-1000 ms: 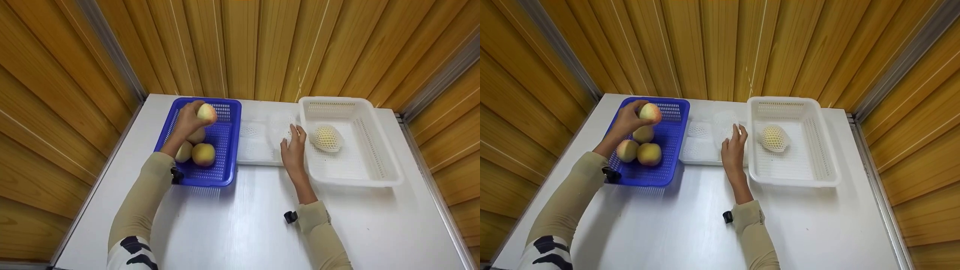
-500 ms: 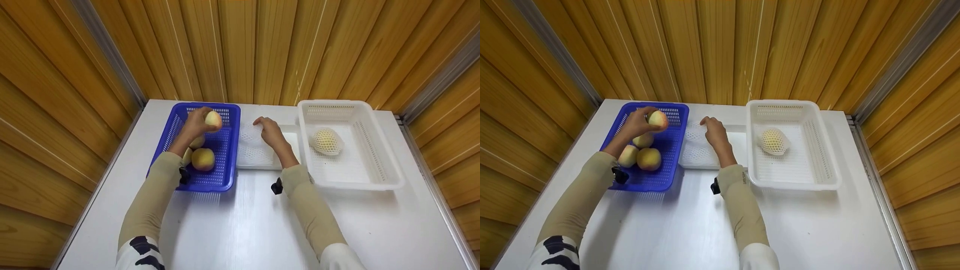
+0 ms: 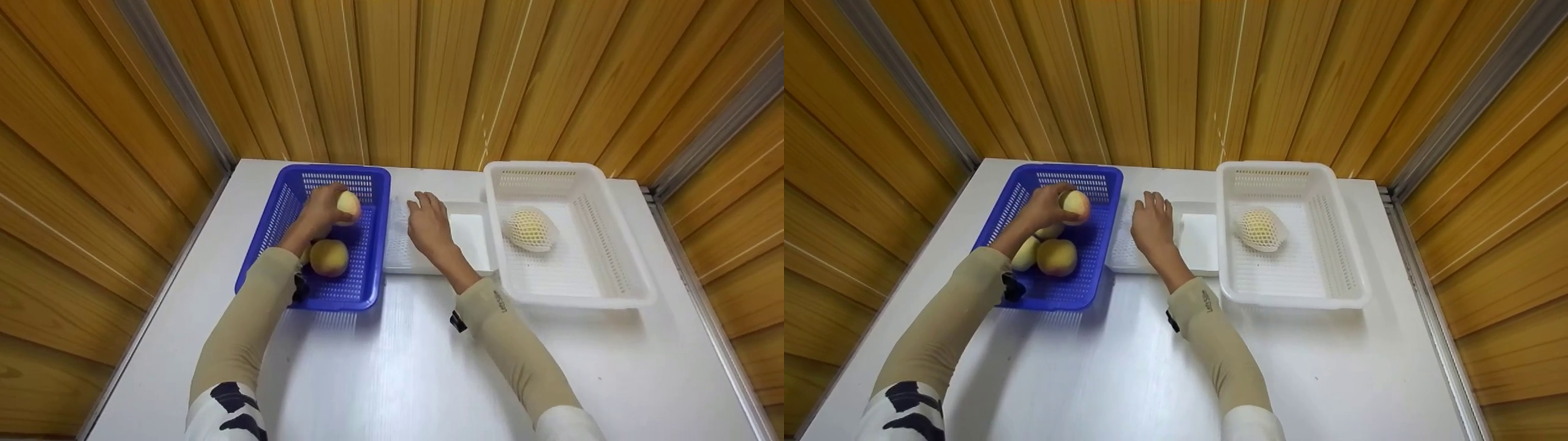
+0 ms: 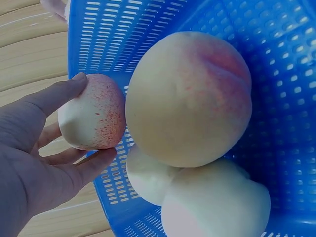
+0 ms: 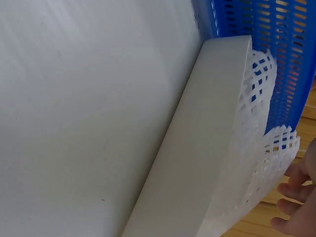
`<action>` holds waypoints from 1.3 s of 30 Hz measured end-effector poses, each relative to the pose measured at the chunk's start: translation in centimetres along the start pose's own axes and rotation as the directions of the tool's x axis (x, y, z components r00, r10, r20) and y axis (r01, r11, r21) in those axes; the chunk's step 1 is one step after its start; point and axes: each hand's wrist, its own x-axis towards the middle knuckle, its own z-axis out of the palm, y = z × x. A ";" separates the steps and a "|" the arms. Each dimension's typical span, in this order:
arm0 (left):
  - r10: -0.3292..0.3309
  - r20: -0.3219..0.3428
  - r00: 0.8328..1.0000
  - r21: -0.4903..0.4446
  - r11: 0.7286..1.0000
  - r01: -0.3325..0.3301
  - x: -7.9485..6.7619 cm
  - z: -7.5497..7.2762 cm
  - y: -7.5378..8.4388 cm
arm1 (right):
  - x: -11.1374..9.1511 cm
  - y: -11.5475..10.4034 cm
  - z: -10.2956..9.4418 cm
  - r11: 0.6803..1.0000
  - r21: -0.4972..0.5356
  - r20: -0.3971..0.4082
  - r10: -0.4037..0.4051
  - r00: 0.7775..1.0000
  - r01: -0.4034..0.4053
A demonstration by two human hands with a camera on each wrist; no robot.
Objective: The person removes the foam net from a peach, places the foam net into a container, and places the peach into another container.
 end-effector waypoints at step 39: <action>-0.064 0.226 0.972 0.228 0.974 0.011 2.2 1.8 0.8 | 2.1 -0.7 2.3 0.994 0.002 -0.024 0.107 0.994 -0.107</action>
